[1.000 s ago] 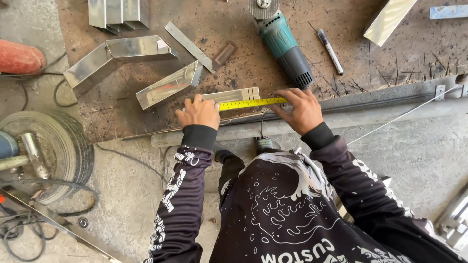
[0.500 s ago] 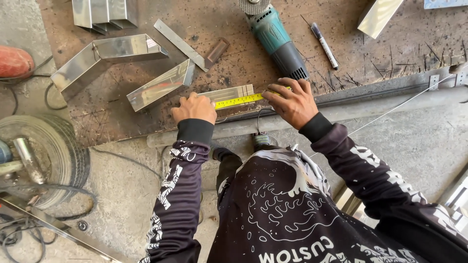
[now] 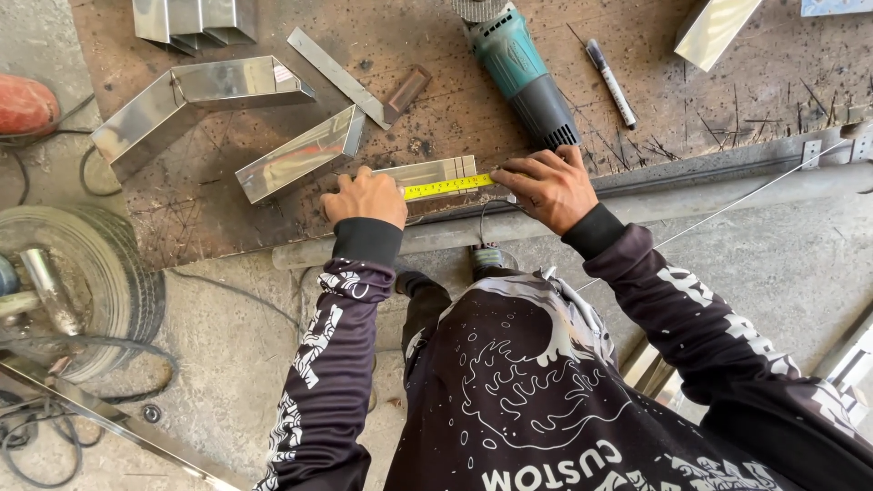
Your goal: Measuring and marking metal pieces on a workbench using a tape measure and a marker for fabrication.
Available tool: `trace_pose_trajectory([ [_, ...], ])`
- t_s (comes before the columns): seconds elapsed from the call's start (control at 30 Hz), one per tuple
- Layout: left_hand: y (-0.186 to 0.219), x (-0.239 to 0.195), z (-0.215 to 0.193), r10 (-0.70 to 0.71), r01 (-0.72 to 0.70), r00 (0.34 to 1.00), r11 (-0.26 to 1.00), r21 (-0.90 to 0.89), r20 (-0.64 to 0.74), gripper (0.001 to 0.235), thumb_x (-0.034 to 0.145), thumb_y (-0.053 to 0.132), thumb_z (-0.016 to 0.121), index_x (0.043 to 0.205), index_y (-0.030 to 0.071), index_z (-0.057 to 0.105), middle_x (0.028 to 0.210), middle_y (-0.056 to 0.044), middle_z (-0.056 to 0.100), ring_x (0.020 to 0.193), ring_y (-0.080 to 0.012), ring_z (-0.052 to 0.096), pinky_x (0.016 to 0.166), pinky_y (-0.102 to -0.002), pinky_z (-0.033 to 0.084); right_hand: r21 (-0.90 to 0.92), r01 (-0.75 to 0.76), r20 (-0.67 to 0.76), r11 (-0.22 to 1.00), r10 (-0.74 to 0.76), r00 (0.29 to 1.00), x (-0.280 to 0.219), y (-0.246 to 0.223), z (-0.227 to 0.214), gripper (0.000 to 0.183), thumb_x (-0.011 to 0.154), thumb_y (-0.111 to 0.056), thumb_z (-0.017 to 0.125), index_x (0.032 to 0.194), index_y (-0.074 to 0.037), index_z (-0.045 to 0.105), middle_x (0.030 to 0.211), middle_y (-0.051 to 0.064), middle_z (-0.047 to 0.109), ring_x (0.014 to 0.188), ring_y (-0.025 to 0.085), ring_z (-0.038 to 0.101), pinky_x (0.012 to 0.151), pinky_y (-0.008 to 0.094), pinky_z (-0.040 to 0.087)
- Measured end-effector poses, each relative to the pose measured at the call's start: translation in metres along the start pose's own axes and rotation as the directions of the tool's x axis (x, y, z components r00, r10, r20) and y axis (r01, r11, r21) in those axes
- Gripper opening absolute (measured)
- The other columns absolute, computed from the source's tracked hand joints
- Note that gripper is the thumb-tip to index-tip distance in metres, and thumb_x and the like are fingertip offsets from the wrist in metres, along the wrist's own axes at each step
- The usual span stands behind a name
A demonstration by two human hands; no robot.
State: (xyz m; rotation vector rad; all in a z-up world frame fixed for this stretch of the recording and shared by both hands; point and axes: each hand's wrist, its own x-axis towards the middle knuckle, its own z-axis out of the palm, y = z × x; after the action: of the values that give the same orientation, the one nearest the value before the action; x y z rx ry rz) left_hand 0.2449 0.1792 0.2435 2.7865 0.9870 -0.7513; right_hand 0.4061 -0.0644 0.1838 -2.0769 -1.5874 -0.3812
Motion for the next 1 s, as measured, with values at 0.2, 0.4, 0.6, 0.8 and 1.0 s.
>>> trace_pose_trajectory([
  [0.2, 0.0, 0.005, 0.007, -0.002, 0.002, 1.0, 1.0, 0.02, -0.001, 0.04, 0.104, 0.043, 0.048, 0.111, 0.016, 0.076, 0.123, -0.009, 0.063, 0.113, -0.0344, 0.06, 0.079, -0.052, 0.05, -0.004, 0.003, -0.008, 1.0, -0.003, 1.0, 0.0, 0.001, -0.001, 0.012, 0.102, -0.024, 0.065, 0.107, -0.031, 0.074, 0.11, -0.007, 0.073, 0.099, 0.015, 0.067, 0.087, 0.034, 0.037],
  [0.4, 0.001, 0.006, 0.006, -0.016, 0.016, 1.0, 1.0, 0.018, 0.009, 0.037, 0.103, 0.041, 0.05, 0.112, 0.016, 0.076, 0.122, -0.009, 0.064, 0.112, -0.0344, 0.06, 0.076, -0.053, 0.049, 0.009, -0.006, 0.009, 1.0, 0.006, 1.0, -0.001, 0.002, 0.001, 0.014, 0.101, -0.024, 0.066, 0.108, -0.032, 0.074, 0.111, -0.007, 0.073, 0.1, 0.015, 0.067, 0.087, 0.034, 0.036],
  [0.6, 0.002, 0.005, 0.003, -0.018, 0.018, 1.0, 1.0, 0.005, 0.019, 0.038, 0.102, 0.042, 0.049, 0.112, 0.016, 0.075, 0.122, -0.008, 0.064, 0.113, -0.0338, 0.059, 0.078, -0.052, 0.049, 0.02, -0.004, 0.018, 1.0, 0.004, 1.0, 0.001, 0.0, -0.002, 0.012, 0.1, -0.023, 0.067, 0.107, -0.03, 0.074, 0.111, -0.006, 0.074, 0.1, 0.015, 0.068, 0.087, 0.034, 0.036],
  [0.8, 0.005, 0.002, -0.002, -0.021, 0.02, 0.999, 1.0, 0.012, 0.027, 0.039, 0.103, 0.041, 0.049, 0.114, 0.016, 0.075, 0.122, -0.009, 0.064, 0.112, -0.0352, 0.06, 0.076, -0.053, 0.049, 0.015, 0.001, 0.008, 1.0, -0.001, 1.0, 0.002, -0.001, -0.002, 0.012, 0.102, -0.024, 0.066, 0.106, -0.03, 0.074, 0.11, -0.005, 0.074, 0.099, 0.015, 0.068, 0.087, 0.034, 0.036],
  [1.0, 0.005, 0.005, 0.001, -0.024, 0.024, 0.999, 1.0, 0.01, 0.034, 0.04, 0.103, 0.042, 0.049, 0.115, 0.015, 0.075, 0.123, -0.01, 0.064, 0.113, -0.0365, 0.06, 0.074, -0.055, 0.049, 0.009, -0.003, 0.017, 1.0, 0.003, 1.0, 0.002, -0.001, -0.004, 0.011, 0.102, -0.025, 0.066, 0.106, -0.03, 0.074, 0.11, -0.006, 0.074, 0.099, 0.014, 0.068, 0.087, 0.034, 0.036],
])
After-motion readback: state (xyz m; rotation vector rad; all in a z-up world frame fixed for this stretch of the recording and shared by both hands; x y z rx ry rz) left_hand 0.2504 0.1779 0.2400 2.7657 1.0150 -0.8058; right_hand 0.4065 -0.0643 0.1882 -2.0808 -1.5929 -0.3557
